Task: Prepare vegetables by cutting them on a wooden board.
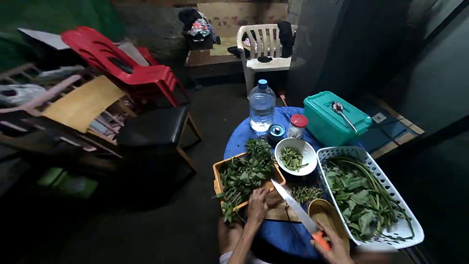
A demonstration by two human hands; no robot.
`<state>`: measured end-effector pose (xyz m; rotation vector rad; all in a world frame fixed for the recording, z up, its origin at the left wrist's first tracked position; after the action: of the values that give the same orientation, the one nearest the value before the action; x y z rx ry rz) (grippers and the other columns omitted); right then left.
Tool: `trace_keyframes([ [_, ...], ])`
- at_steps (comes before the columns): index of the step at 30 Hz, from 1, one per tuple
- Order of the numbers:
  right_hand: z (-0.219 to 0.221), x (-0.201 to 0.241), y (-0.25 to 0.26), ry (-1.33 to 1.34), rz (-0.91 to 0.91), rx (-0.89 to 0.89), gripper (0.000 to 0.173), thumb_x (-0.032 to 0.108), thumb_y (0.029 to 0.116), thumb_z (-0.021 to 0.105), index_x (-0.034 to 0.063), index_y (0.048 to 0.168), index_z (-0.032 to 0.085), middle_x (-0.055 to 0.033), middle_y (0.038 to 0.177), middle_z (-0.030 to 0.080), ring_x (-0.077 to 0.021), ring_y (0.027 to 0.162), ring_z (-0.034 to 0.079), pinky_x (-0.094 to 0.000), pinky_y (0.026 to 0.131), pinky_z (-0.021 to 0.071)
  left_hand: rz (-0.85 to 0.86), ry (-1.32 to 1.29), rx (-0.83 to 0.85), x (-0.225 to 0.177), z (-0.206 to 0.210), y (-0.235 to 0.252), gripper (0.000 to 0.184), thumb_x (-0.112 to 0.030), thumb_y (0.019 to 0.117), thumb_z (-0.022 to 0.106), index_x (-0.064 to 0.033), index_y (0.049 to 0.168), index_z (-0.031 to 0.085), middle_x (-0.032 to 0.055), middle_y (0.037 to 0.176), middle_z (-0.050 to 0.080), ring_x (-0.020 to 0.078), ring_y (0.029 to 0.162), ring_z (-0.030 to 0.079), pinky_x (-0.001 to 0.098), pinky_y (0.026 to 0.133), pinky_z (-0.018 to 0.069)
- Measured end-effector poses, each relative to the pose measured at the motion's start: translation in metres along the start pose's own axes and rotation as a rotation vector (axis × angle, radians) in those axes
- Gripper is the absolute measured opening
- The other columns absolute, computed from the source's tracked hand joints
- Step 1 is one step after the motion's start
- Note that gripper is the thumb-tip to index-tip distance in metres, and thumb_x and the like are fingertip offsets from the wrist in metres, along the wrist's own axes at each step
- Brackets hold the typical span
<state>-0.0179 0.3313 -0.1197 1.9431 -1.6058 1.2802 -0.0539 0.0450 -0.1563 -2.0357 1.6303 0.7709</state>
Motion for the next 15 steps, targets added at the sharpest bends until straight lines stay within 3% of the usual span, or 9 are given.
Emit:
trace_keyframes([
  [3,0.000,-0.016,-0.015,0.086,0.074,0.051,0.064,0.023,0.0906,0.076,-0.0044,0.143,0.054,-0.0290,0.130,0.062,-0.0379,0.110,0.066,-0.0510,0.096,0.0541,0.067,-0.093,-0.127,-0.008,-0.022,-0.001,0.035,-0.001,0.0918,0.060,-0.0014,0.124,0.072,0.0186,0.130,0.068,0.0367,0.119,0.065,0.0539,0.102,0.0517],
  [5,-0.002,-0.019,-0.024,0.213,0.079,0.062,0.061,0.021,0.0904,0.076,-0.0033,0.142,0.055,-0.0242,0.124,0.064,-0.0255,0.089,0.069,-0.0415,0.079,0.0594,0.134,-0.126,-0.352,-0.014,-0.066,0.003,0.026,-0.006,0.0925,0.062,0.0018,0.114,0.074,0.0189,0.115,0.073,0.0322,0.106,0.072,0.0482,0.094,0.0582],
  [7,-0.009,-0.018,-0.031,0.387,0.056,0.046,0.057,0.011,0.0875,0.075,-0.0065,0.138,0.055,-0.0216,0.123,0.063,-0.0188,0.089,0.068,-0.0359,0.079,0.0590,0.055,-0.130,-0.506,0.001,-0.115,0.015,0.023,-0.010,0.0957,0.063,0.0044,0.110,0.074,0.0207,0.107,0.073,0.0319,0.098,0.072,0.0473,0.090,0.0589],
  [8,-0.012,-0.016,-0.032,0.455,0.038,0.050,0.053,0.006,0.0876,0.071,-0.0086,0.136,0.054,-0.0206,0.123,0.064,-0.0177,0.094,0.069,-0.0352,0.083,0.0595,-0.032,-0.145,-0.533,0.017,-0.135,0.023,0.024,-0.012,0.0978,0.063,0.0060,0.111,0.073,0.0231,0.109,0.072,0.0341,0.101,0.071,0.0493,0.093,0.0568],
  [9,-0.013,-0.014,-0.031,0.492,0.024,0.060,0.049,0.002,0.0880,0.064,-0.0097,0.134,0.052,-0.0176,0.119,0.064,-0.0152,0.090,0.069,-0.0339,0.081,0.0600,-0.116,-0.155,-0.550,0.035,-0.150,0.034,0.025,-0.013,0.0988,0.063,0.0068,0.112,0.072,0.0245,0.111,0.071,0.0357,0.104,0.070,0.0509,0.096,0.0549],
  [12,-0.009,-0.010,-0.022,0.435,0.047,0.107,0.050,0.001,0.0894,0.055,-0.0098,0.137,0.045,-0.0163,0.111,0.061,-0.0147,0.084,0.063,-0.0332,0.071,0.0554,-0.296,-0.092,-0.458,0.084,-0.160,0.073,0.025,-0.012,0.1002,0.063,0.0075,0.115,0.070,0.0280,0.118,0.068,0.0406,0.115,0.064,0.0538,0.105,0.0467],
  [13,-0.008,-0.009,-0.017,0.391,0.064,0.092,0.049,0.005,0.0915,0.058,-0.0088,0.137,0.046,-0.0151,0.105,0.062,-0.0139,0.078,0.059,-0.0323,0.068,0.0520,-0.308,-0.041,-0.374,0.093,-0.154,0.088,0.025,-0.009,0.1001,0.061,0.0070,0.118,0.069,0.0294,0.123,0.065,0.0430,0.120,0.061,0.0551,0.108,0.0437],
  [15,-0.006,-0.005,-0.009,0.320,0.126,0.052,0.047,0.017,0.0961,0.067,-0.0065,0.134,0.053,-0.0168,0.099,0.066,-0.0177,0.077,0.060,-0.0368,0.071,0.0514,-0.283,0.115,-0.208,0.098,-0.140,0.111,0.028,-0.004,0.0980,0.059,0.0020,0.123,0.069,0.0287,0.132,0.060,0.0444,0.123,0.058,0.0587,0.107,0.0438],
])
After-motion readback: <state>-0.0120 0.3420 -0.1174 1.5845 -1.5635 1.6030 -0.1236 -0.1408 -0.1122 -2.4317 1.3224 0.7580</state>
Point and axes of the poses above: each hand's wrist, its own y-axis towards the middle knuckle, its own z-axis out of the palm, x = y × z, the point moved 10 cm from there along y, towards the middle knuckle
